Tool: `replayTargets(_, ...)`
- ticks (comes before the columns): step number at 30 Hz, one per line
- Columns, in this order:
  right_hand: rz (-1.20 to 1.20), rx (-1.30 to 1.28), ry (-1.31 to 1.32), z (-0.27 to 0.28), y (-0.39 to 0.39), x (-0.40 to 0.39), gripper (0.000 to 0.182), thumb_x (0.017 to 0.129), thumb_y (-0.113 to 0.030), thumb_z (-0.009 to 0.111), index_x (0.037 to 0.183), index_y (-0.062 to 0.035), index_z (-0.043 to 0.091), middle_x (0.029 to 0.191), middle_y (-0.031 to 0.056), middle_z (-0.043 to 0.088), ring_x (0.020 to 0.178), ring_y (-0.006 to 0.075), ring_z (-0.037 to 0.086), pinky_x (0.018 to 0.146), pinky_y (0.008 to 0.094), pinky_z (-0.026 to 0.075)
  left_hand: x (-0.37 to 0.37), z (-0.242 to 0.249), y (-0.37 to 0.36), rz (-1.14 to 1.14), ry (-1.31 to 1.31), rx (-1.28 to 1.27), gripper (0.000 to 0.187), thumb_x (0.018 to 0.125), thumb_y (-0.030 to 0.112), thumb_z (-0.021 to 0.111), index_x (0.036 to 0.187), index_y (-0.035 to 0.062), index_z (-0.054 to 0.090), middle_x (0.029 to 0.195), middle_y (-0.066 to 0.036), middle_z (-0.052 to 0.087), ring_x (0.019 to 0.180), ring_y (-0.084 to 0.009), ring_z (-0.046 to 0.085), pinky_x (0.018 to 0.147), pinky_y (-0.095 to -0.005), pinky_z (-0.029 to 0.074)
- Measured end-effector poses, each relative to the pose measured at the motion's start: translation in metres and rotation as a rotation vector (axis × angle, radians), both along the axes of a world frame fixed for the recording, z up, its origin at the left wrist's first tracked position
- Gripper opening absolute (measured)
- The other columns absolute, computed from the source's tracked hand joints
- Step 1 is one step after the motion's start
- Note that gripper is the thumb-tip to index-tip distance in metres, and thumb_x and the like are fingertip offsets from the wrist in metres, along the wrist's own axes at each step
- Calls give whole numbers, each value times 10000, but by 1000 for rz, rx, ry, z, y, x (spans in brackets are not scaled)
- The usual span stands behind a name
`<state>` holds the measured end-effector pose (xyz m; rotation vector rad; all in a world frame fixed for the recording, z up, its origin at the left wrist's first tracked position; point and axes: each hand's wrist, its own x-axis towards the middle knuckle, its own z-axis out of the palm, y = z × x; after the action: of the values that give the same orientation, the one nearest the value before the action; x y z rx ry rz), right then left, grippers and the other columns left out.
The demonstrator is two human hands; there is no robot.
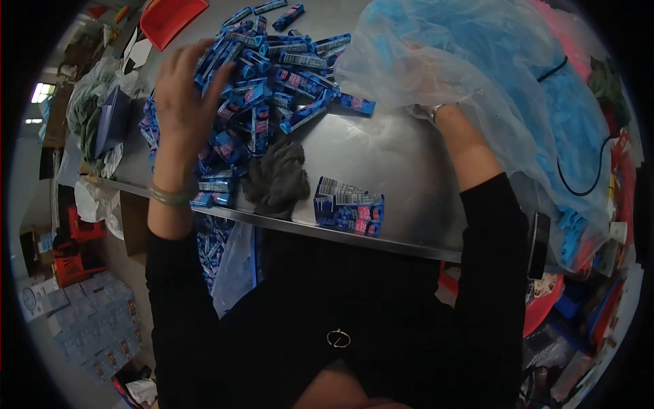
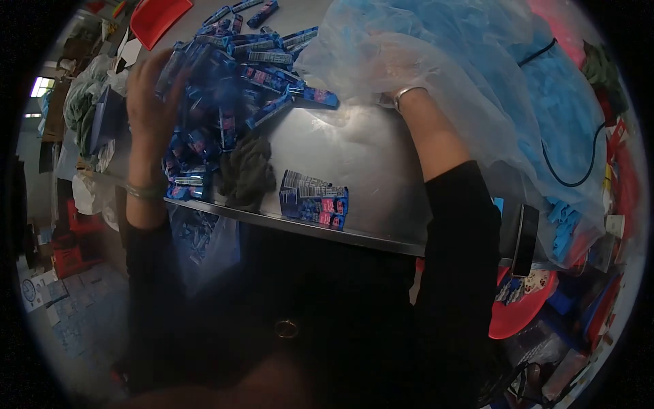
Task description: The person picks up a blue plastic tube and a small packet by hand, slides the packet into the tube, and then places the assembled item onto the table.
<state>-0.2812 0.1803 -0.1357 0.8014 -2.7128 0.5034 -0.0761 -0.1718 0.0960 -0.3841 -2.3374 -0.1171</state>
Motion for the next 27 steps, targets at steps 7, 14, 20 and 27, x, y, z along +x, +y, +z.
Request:
replayTargets(7,311,-377,-65,-71,-29,-74,533,880,-354,567,1332,-84,484,1347,173,507,1214,333,503,1040,456,387,76,-78,97,-347,-673,298,213,743,106,745,886,54,596,847,-102,562,804,-285,560,722,-381,451)
replayTargets(14,31,97,-186,10,-24,-16,542,870,-382,584,1307,-71,508,1302,173,543,1168,336,533,1011,448,412,95,-117,124,-408,-775,333,296,697,101,754,926,73,570,869,-95,534,832,-292,545,731,-396,425)
replayTargets(20,-222,501,-243,120,-18,80,552,861,-407,599,1285,-60,529,1263,172,574,1129,340,560,986,441,434,90,-118,126,-474,-760,348,237,719,41,706,889,69,545,835,-81,534,831,-290,546,739,-395,419)
replayTargets(27,-262,-95,-259,114,46,156,387,842,-300,606,1091,-4,611,1022,209,645,929,362,620,850,423,487,94,-122,130,-487,-758,413,199,720,-9,661,866,61,546,825,-84,560,842,-283,563,746,-388,428)
